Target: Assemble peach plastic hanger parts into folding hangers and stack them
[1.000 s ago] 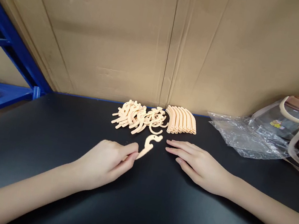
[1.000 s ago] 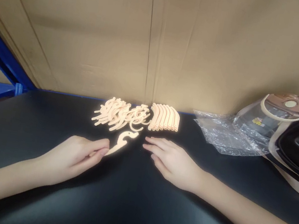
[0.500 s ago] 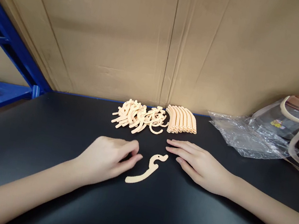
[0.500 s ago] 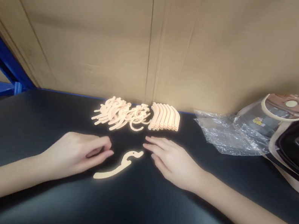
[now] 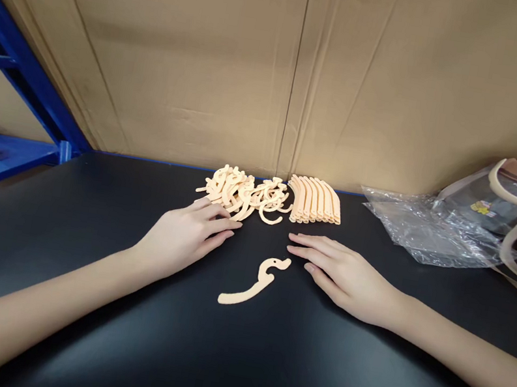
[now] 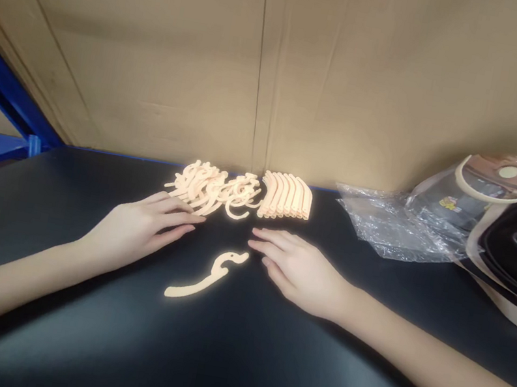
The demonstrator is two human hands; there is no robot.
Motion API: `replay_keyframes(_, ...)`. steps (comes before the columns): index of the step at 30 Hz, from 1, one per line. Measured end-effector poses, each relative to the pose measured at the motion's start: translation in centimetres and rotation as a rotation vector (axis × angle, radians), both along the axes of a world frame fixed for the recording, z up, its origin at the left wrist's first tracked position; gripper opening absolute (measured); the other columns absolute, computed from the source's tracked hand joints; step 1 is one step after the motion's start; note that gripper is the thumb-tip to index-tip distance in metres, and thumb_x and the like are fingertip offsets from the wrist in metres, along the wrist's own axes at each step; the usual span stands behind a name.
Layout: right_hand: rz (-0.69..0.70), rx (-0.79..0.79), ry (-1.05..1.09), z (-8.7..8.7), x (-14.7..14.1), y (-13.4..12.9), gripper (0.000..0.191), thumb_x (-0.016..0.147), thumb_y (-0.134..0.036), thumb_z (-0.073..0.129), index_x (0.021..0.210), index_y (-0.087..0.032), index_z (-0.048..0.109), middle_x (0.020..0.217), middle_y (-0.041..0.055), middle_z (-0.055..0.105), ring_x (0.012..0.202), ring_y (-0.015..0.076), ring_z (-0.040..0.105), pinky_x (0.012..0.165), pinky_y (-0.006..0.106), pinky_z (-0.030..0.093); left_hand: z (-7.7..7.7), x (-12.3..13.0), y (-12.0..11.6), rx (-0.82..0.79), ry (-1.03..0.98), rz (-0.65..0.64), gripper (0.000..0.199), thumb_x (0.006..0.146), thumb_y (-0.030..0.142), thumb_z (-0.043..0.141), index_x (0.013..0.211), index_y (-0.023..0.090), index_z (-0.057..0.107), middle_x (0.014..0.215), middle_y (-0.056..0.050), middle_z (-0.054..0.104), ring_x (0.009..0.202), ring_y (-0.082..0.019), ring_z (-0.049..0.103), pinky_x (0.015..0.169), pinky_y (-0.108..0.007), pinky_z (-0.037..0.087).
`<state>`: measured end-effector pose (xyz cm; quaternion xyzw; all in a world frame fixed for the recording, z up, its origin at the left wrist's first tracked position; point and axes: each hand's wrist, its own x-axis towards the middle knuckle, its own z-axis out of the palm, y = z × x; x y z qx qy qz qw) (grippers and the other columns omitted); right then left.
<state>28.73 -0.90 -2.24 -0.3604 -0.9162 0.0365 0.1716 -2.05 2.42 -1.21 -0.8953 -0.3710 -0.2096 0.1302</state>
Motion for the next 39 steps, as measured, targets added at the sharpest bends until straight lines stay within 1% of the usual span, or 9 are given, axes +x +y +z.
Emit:
replay_keyframes(6, 0.007, 0.002, -0.033, 0.0, 0.0, 0.0, 0.040, 0.099, -0.021, 0.038, 0.133, -0.016, 0.058, 0.144, 0.0090, 0.054, 0.132, 0.0233, 0.052, 0.112, 0.049, 0.041, -0.1, -0.2, 0.5, -0.046, -0.210, 0.015, 0.030, 0.099, 0.032, 0.048, 0.099, 0.021, 0.076, 0.100, -0.003, 0.073, 0.093, -0.020, 0.066, 0.079, -0.032, 0.053)
replay_keyframes(10, 0.006, 0.000, -0.035, 0.0, 0.1, 0.0, 0.040, 0.100, -0.021, 0.037, 0.134, -0.016, 0.058, 0.144, 0.0089, 0.054, 0.133, 0.0230, 0.051, 0.112, 0.049, 0.041, 0.8, 0.3, -0.3, -0.075, -0.386, 0.038, 0.028, 0.098, 0.033, 0.052, 0.096, 0.018, 0.075, 0.097, -0.004, 0.074, 0.091, -0.018, 0.068, 0.083, -0.029, 0.053)
replay_keyframes(14, 0.008, -0.005, -0.032, 0.0, 0.0, -0.1, 0.040, 0.100, -0.021, 0.037, 0.133, -0.016, 0.058, 0.144, 0.0091, 0.054, 0.132, 0.0232, 0.051, 0.111, 0.048, 0.042, 2.2, 1.3, -1.9, -0.372, -0.648, 0.056, 0.019, 0.090, 0.034, 0.063, 0.090, 0.023, 0.077, 0.094, 0.000, 0.077, 0.086, -0.016, 0.070, 0.072, -0.024, 0.053)
replay_keyframes(17, 0.002, -0.016, 0.006, -0.2, -0.1, -0.1, 0.040, 0.099, -0.022, 0.038, 0.133, -0.016, 0.058, 0.142, 0.0091, 0.057, 0.129, 0.0239, 0.053, 0.109, 0.047, 0.044, 3.0, 2.1, -2.9, -0.680, -0.683, 0.002, 0.015, 0.085, 0.037, 0.068, 0.087, 0.026, 0.078, 0.090, 0.002, 0.077, 0.085, -0.016, 0.071, 0.075, -0.023, 0.054)
replay_keyframes(22, -0.373, -0.068, 0.351, -0.9, 0.6, 1.2, 0.031, 0.095, -0.022, 0.043, 0.113, -0.020, 0.067, 0.116, 0.0064, 0.072, 0.110, 0.0249, 0.065, 0.103, 0.050, 0.045, 3.1, 2.4, -3.4, -0.893, -0.496, -0.072, 0.021, 0.088, 0.037, 0.062, 0.086, 0.022, 0.077, 0.081, 0.000, 0.072, 0.063, -0.012, 0.061, 0.055, -0.021, 0.047)
replay_keyframes(27, -0.464, -0.118, 0.483, -0.9, 1.3, 2.2, 0.023, 0.095, -0.028, 0.046, 0.101, -0.022, 0.067, 0.103, 0.0035, 0.075, 0.102, 0.0229, 0.067, 0.098, 0.046, 0.048, 2.9, 2.2, -3.5, -0.815, -0.227, -0.159, 0.017, 0.091, 0.028, 0.056, 0.098, 0.023, 0.071, 0.064, 0.006, 0.057, 0.048, -0.006, 0.038, 0.047, -0.018, 0.032)
replay_keyframes(31, -0.465, -0.130, 0.548, -0.6, 1.1, 1.8, 0.020, 0.093, -0.031, 0.052, 0.102, -0.022, 0.066, 0.098, 0.0028, 0.075, 0.101, 0.0223, 0.067, 0.098, 0.045, 0.047, 3.1, 2.5, -4.6, -0.690, 0.003, -0.202, 0.025, 0.095, 0.026, 0.050, 0.118, 0.026, 0.059, 0.059, 0.010, 0.048, 0.045, -0.006, 0.042, 0.049, -0.017, 0.033)
replay_keyframes(34, -0.463, -0.126, 0.611, -0.1, 1.0, 1.8, 0.019, 0.093, -0.031, 0.051, 0.101, -0.021, 0.065, 0.098, 0.0040, 0.075, 0.099, 0.0220, 0.067, 0.095, 0.043, 0.048, 3.2, 2.8, -5.5, -0.562, 0.090, -0.256, 0.025, 0.097, 0.024, 0.045, 0.120, 0.023, 0.055, 0.061, 0.009, 0.051, 0.046, -0.007, 0.047, 0.050, -0.019, 0.034)
replay_keyframes(39, -0.427, -0.058, 0.721, 4.1, 1.3, 0.8, 0.015, 0.093, -0.027, 0.053, 0.096, -0.022, 0.067, 0.103, 0.0046, 0.073, 0.100, 0.0209, 0.066, 0.094, 0.039, 0.048, 3.7, 3.6, -5.8, -0.419, 0.189, -0.285, 0.019, 0.098, 0.023, 0.045, 0.109, 0.021, 0.059, 0.063, 0.006, 0.059, 0.050, -0.010, 0.056, 0.050, -0.021, 0.035)
